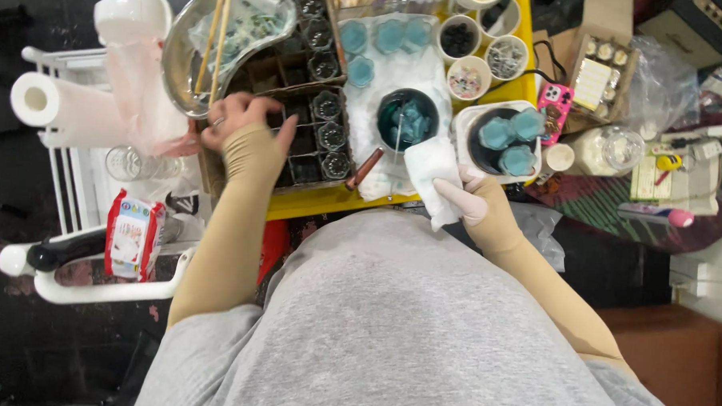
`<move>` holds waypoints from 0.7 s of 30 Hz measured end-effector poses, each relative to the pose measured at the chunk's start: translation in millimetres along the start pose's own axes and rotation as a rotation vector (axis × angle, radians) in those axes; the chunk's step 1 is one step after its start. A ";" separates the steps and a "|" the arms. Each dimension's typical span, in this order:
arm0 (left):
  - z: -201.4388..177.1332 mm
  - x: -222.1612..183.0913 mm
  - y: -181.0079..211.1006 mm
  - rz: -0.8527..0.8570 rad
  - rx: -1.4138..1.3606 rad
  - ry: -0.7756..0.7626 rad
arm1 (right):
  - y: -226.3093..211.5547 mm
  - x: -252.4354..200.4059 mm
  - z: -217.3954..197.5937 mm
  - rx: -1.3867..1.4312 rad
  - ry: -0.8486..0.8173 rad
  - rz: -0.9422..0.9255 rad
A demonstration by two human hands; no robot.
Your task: Cleaning and preparing small glass containers for candle making.
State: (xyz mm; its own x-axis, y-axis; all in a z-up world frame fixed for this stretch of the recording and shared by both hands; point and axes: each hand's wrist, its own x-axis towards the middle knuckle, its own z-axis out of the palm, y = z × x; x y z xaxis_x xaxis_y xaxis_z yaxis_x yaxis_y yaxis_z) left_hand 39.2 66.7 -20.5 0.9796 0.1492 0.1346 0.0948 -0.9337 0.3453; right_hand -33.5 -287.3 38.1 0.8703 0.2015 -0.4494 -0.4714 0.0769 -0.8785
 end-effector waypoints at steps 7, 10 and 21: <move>-19.1 -37.3 -48.4 -0.211 0.196 -0.258 | -12.7 22.6 21.8 0.000 -0.044 0.062; -7.4 -38.5 -38.5 -0.189 0.226 -0.159 | -20.8 27.2 34.0 -0.030 -0.109 0.042; 24.7 -19.4 -18.0 -0.145 0.434 -0.192 | -13.5 28.6 33.3 -0.152 -0.139 -0.024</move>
State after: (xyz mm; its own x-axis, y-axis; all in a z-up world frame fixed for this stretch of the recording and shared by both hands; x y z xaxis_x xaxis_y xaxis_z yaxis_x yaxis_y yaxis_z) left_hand 22.9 72.5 -52.2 0.9621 0.2628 -0.0734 0.2572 -0.9633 -0.0767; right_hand -7.0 -250.1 42.5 0.8481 0.3350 -0.4106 -0.4148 -0.0626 -0.9078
